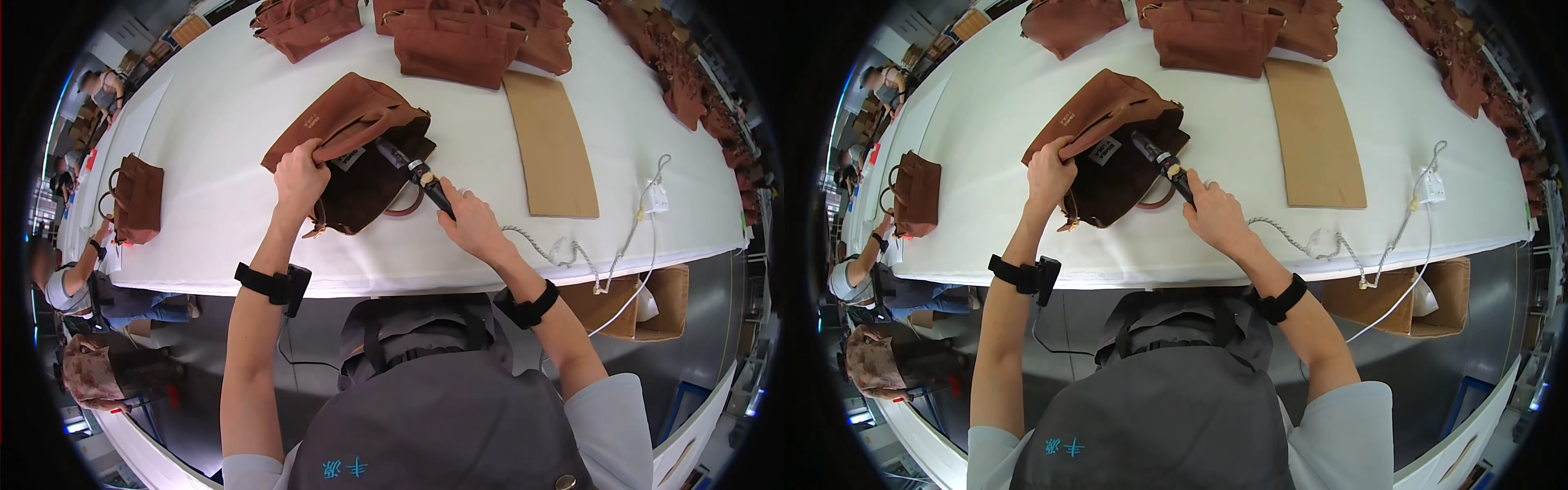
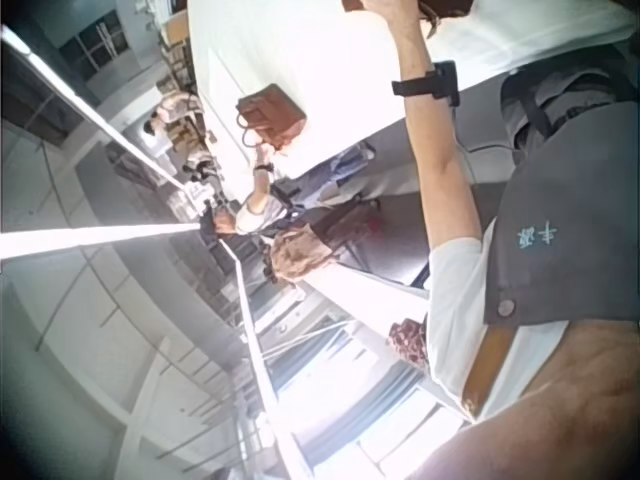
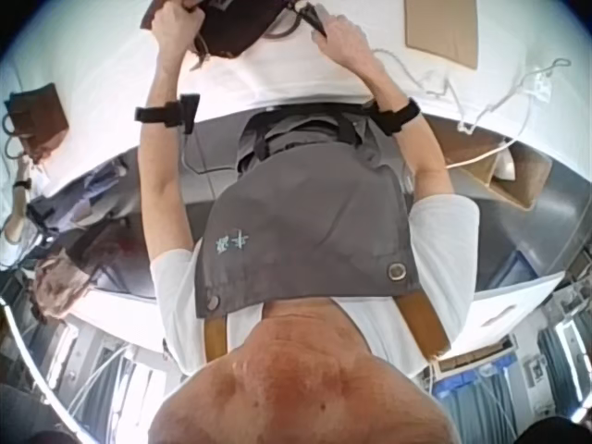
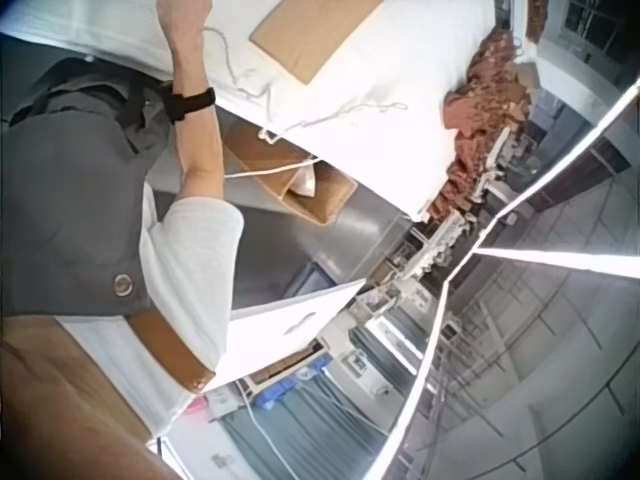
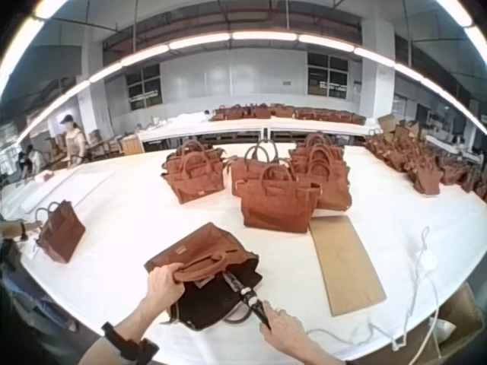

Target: The person uses a handheld heat tool to press and smooth the interior seams and edges of brown handbags. They handle the bags one at a time, opening the zippers and applying the tool to the inside lining before placing the finished bags on a pile.

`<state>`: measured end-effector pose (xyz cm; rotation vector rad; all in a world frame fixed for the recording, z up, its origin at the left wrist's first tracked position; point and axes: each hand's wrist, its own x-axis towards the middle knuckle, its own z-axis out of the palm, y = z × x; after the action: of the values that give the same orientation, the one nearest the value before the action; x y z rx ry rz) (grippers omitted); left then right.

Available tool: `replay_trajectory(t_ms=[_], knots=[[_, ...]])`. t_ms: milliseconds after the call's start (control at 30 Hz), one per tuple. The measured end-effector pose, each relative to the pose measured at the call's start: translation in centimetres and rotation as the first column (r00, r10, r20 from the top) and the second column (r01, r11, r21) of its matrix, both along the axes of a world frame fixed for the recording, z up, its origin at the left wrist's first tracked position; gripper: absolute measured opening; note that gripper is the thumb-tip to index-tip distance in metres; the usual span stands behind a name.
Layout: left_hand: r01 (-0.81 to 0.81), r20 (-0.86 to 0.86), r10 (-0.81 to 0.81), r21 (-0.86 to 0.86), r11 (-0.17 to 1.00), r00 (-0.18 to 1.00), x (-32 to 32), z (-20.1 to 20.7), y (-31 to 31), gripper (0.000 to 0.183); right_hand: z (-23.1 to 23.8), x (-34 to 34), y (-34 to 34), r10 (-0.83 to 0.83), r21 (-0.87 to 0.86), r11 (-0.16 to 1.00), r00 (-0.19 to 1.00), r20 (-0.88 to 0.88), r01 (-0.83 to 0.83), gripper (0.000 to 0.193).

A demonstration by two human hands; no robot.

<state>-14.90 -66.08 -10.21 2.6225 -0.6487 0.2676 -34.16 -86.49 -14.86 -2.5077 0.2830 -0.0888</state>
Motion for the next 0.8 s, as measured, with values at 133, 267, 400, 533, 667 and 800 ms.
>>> replay_trajectory(t_ms=[133,267,400,533,667,800], knots=[[0.036,0.059,-0.035,-0.018,0.999,0.998,0.3,-0.9,-0.2,0.032,-0.8,0.6,-0.5,-0.051,0.029,0.998,0.999,0.008,0.051,0.056],[0.018,0.040,-0.018,-0.005,1.000,0.999,0.3,-0.8,0.2,0.032,0.0,-0.8,2.0,0.124,0.136,0.984,0.992,-0.034,-0.119,0.055],[0.026,0.022,-0.026,0.004,1.000,0.999,0.6,-0.8,0.1,0.032,0.3,-1.6,3.2,0.167,0.185,0.969,0.986,0.002,-0.164,0.055],[0.022,0.001,-0.022,0.013,1.000,1.000,0.4,-0.4,0.0,0.032,-0.1,0.3,0.8,-0.039,0.109,0.993,0.999,-0.004,0.039,0.053],[0.025,0.002,-0.025,0.004,1.000,1.000,0.2,-0.5,-0.2,0.032,0.5,0.3,1.4,0.004,0.150,0.989,0.997,-0.071,0.006,0.055],[0.031,0.001,-0.031,-0.016,0.999,1.000,0.6,-0.8,0.2,0.031,1.0,-2.3,5.2,0.229,0.182,0.960,0.971,-0.067,-0.214,0.056]])
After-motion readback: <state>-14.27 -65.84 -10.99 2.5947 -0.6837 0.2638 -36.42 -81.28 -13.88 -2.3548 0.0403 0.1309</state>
